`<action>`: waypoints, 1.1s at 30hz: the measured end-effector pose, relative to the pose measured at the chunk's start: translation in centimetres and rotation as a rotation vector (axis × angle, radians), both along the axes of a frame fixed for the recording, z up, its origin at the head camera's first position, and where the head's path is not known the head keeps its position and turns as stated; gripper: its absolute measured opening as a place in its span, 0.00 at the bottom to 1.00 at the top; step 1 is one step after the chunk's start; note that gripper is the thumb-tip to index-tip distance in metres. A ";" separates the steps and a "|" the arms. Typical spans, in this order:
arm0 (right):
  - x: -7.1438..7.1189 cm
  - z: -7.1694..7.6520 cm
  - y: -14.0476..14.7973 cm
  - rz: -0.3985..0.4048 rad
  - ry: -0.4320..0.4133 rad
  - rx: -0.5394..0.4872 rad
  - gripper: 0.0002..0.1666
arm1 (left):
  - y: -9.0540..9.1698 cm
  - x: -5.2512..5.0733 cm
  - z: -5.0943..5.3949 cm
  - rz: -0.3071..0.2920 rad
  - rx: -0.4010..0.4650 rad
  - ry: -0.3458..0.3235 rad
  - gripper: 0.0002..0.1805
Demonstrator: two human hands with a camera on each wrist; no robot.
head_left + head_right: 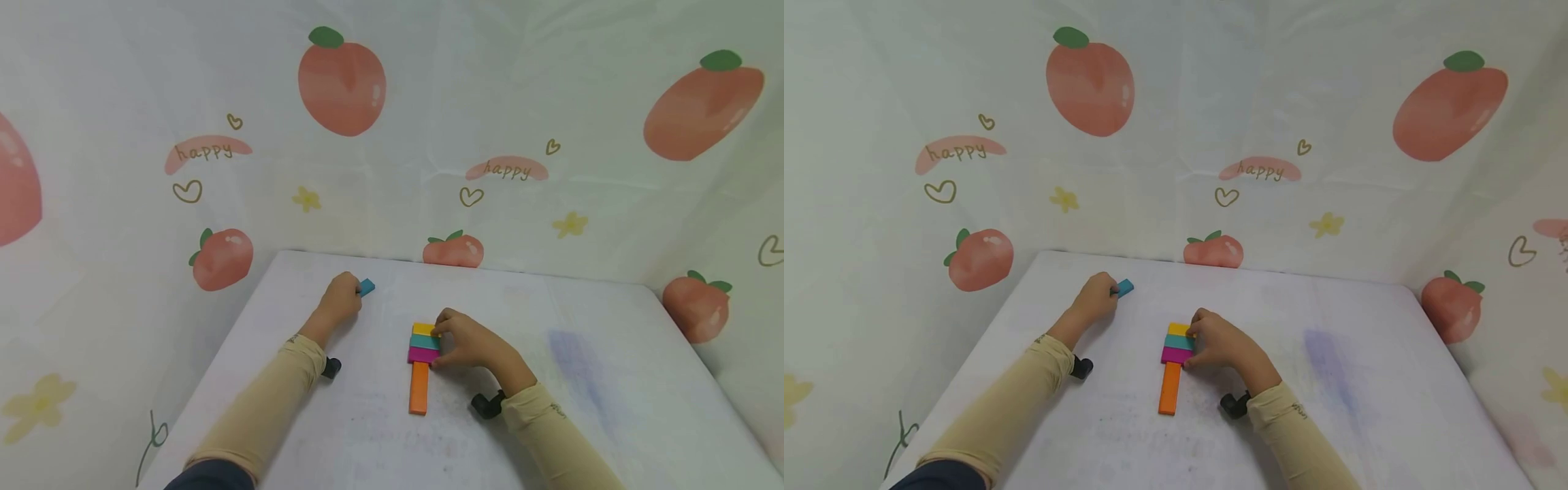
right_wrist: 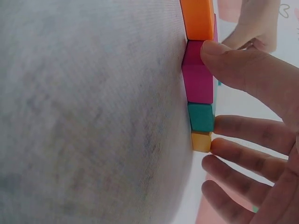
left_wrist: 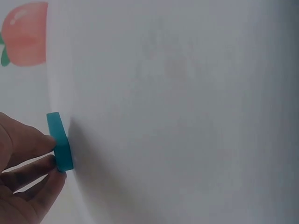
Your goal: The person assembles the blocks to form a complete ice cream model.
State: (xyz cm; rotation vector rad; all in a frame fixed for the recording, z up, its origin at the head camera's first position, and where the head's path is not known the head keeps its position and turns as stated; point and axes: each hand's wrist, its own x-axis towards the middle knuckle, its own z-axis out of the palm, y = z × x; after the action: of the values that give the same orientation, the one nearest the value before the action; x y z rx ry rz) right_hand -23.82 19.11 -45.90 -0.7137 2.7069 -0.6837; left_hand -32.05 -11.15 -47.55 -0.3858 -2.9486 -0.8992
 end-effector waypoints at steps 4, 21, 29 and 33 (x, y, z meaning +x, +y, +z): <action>0.1 0.2 -0.1 0.002 0.020 0.004 0.32 | 1.7 0.3 0.2 -0.043 -0.003 -0.002 0.16; 0.0 0.2 -0.1 -0.018 0.013 0.028 0.32 | 7.2 1.5 -0.1 -0.193 -0.036 -0.027 0.15; 0.0 -0.2 0.0 -0.027 0.018 0.017 0.32 | 8.5 1.9 -0.3 -0.287 -0.035 -0.027 0.15; 0.0 -0.3 0.1 -0.046 -0.004 0.009 0.31 | 9.1 2.3 -0.3 -0.319 -0.021 -0.028 0.15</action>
State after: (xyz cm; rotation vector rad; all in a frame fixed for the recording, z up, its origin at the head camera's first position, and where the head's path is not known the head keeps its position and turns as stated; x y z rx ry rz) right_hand -23.81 19.19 -46.16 -0.6491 2.7290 -0.6827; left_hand -29.76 -2.09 -47.87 -0.8699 -2.9743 -0.9053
